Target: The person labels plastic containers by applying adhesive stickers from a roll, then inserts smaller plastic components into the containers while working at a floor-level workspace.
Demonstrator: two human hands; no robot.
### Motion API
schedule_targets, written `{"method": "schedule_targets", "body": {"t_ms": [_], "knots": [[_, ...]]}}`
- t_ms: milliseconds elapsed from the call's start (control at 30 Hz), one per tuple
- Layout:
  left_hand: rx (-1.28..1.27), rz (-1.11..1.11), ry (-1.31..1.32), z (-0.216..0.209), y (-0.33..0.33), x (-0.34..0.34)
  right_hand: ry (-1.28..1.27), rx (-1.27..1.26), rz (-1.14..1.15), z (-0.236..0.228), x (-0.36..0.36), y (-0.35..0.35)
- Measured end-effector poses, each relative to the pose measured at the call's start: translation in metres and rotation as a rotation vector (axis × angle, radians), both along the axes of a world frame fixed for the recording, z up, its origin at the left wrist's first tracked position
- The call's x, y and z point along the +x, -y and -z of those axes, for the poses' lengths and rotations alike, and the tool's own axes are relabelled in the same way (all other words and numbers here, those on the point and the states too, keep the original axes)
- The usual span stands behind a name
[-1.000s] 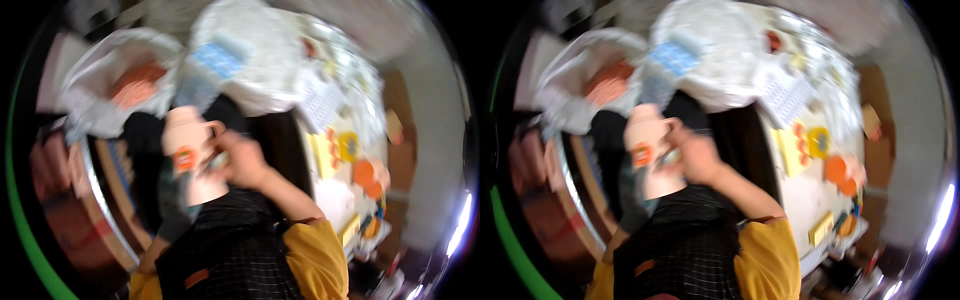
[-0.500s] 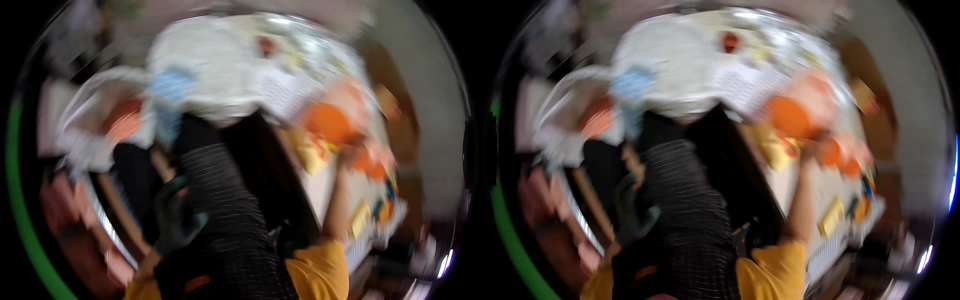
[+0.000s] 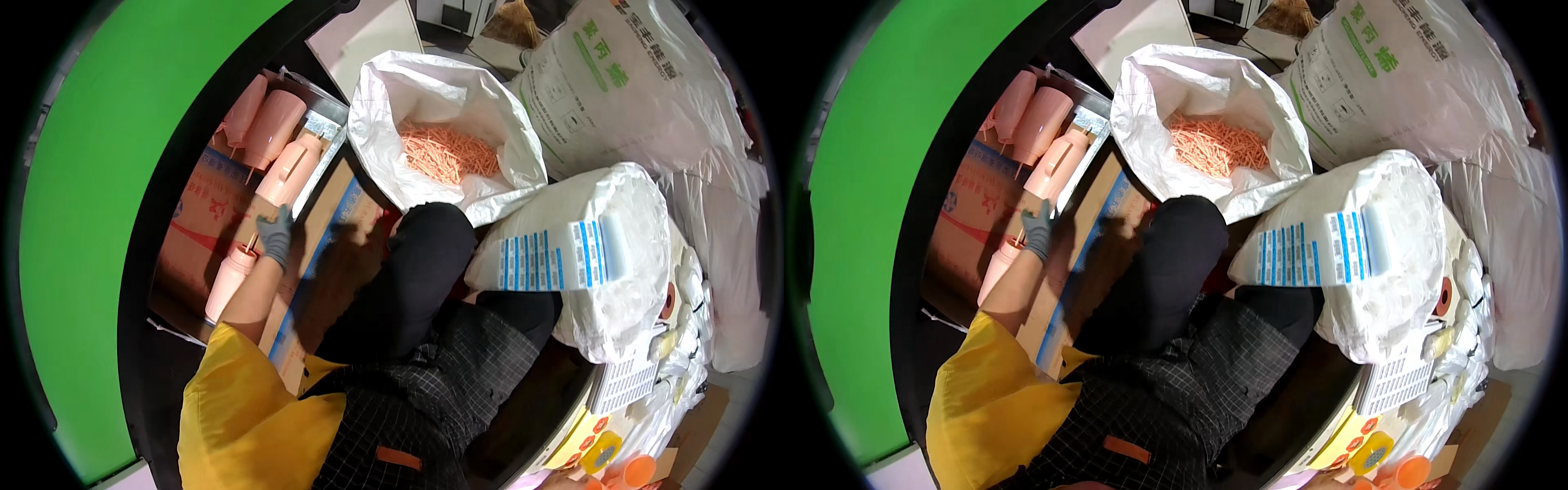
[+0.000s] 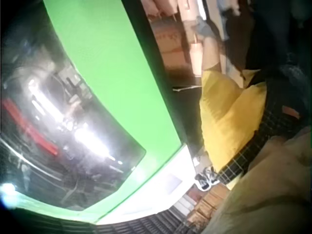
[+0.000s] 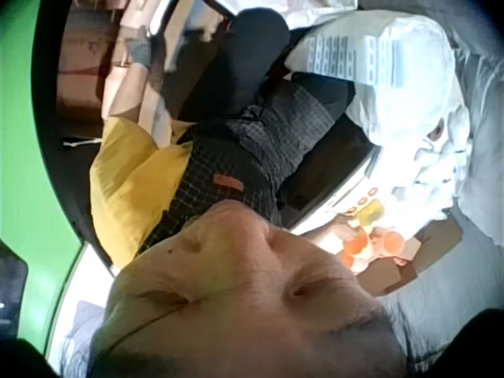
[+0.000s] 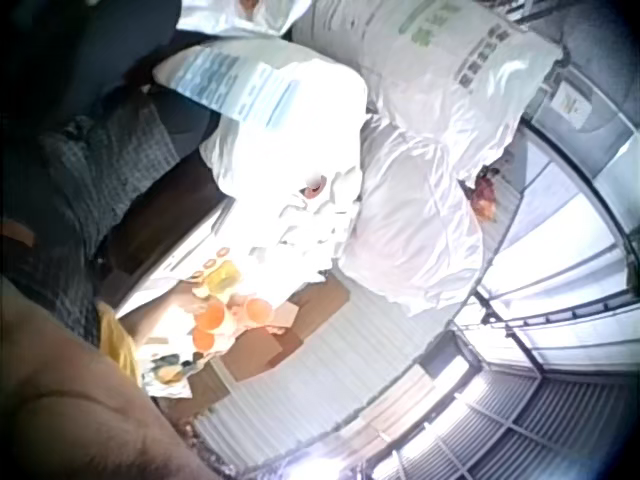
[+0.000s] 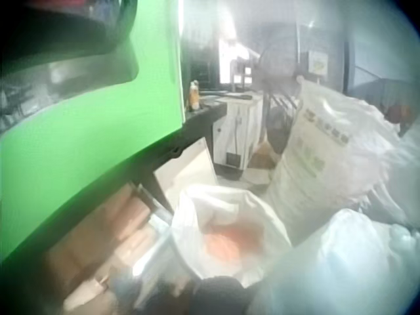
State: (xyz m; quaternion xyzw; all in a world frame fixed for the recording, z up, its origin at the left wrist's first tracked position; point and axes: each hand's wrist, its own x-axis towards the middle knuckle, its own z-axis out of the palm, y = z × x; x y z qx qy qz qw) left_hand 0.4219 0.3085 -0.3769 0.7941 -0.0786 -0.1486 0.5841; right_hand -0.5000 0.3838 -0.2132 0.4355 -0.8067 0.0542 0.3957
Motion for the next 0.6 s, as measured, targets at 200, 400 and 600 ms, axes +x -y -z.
{"method": "schedule_targets", "body": {"t_ms": [200, 400, 600], "knots": [[-0.06, 0.062, -0.4, 0.066, 0.04, 0.028, 0.264, 0.005, -0.334, -0.052, 0.053, 0.116], [-0.036, 0.229, 0.593, -0.035, 0.122, -0.037, 1.133, 0.422, -1.299, -0.066, 0.343, 0.192], [-0.586, 0.359, 0.399, -0.255, 0.086, -0.187, 2.453, 0.39, -1.323, -0.038, 0.431, 0.197]]}}
